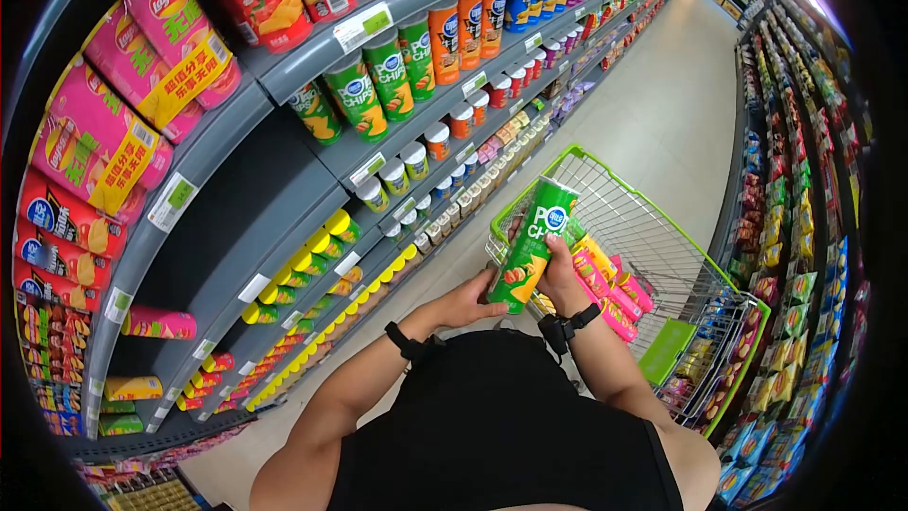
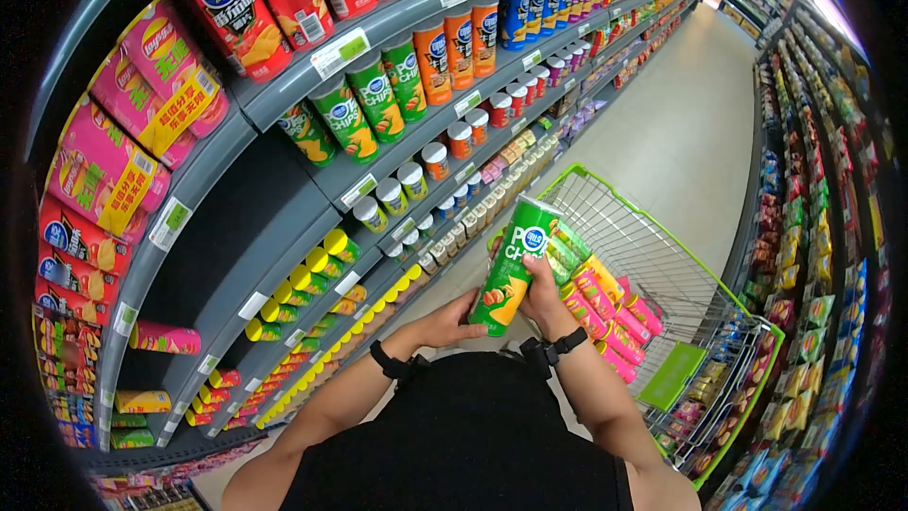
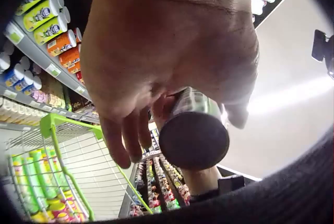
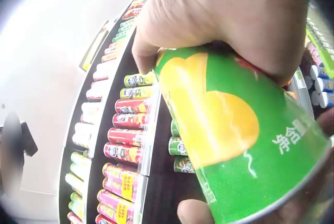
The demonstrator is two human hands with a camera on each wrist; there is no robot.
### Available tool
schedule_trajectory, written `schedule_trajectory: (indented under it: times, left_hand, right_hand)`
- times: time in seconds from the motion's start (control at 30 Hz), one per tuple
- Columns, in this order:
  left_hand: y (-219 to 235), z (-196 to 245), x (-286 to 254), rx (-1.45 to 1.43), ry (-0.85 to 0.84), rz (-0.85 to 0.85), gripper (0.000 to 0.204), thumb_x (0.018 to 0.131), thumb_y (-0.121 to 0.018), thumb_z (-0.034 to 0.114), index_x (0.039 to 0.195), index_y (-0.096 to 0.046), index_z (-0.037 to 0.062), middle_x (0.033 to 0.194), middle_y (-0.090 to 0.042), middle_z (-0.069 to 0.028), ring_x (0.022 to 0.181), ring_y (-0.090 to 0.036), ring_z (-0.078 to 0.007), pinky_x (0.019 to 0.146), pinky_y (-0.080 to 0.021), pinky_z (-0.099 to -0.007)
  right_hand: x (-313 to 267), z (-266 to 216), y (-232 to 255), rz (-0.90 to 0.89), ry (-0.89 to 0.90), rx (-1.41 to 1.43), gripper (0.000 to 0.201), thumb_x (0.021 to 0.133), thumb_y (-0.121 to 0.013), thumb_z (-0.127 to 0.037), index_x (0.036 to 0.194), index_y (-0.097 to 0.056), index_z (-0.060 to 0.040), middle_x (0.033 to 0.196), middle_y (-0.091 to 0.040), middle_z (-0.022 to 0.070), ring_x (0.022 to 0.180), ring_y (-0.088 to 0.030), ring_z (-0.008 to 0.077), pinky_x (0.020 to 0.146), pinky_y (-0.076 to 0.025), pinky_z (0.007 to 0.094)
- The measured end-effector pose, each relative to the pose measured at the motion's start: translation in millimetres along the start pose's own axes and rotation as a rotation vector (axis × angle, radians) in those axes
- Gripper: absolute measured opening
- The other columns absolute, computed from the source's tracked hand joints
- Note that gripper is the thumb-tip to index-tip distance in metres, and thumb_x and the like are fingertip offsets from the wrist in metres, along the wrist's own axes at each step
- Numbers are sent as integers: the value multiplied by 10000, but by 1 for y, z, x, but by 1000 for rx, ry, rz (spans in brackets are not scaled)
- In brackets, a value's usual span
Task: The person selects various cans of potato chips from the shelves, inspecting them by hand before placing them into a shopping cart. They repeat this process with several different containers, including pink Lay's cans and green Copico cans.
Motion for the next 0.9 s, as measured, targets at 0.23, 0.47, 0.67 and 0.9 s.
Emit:
schedule_trajectory:
  times: [0.23, 0.47, 0.67, 0.9]
  left_hand:
    - [10, 25, 1, 328, -15, 240, 771, 822, -811, 388, 1365, -428, -3, 1263, -609, -171, 1138, -623, -268, 964, -491, -378]
    - [4, 27, -2, 453, 80, 280, 903, 752, -863, 324, 1436, -354, 26, 1239, -610, -152, 1192, -589, -235, 1031, -456, -373]
    - [-3, 14, 12, 32, -82, 90, 959, 777, -852, 329, 1493, -287, 35, 1369, -519, -126, 1288, -505, -237, 1084, -408, -388]
    - [9, 20, 8, 515, 41, 311, 835, 792, -840, 352, 1390, -354, 28, 1270, -572, -180, 1167, -586, -263, 984, -463, -395]
  right_hand:
    - [9, -4, 1, 98, 150, -291, 531, 908, -648, -162, 1369, -417, -36, 1216, -589, 100, 1068, -611, 194, 902, -533, 367]
    - [-3, 6, -2, 36, 64, -473, 697, 854, -704, -51, 1455, -350, -40, 1238, -585, 80, 1133, -590, 175, 982, -488, 345]
    - [-10, 11, -1, -106, -74, 24, 701, 805, -659, -115, 1444, -378, -45, 1240, -604, 139, 1134, -614, 250, 981, -510, 370]
    - [-8, 9, -1, 207, 156, -581, 620, 915, -701, -116, 1414, -342, -42, 1168, -596, 87, 1064, -594, 170, 900, -519, 333]
Point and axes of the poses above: each hand's wrist, its own x-axis towards the middle knuckle, its own y-axis out of the back of the hand, z = x × y, the point moved 5 cm from there along x, towards the middle knuckle
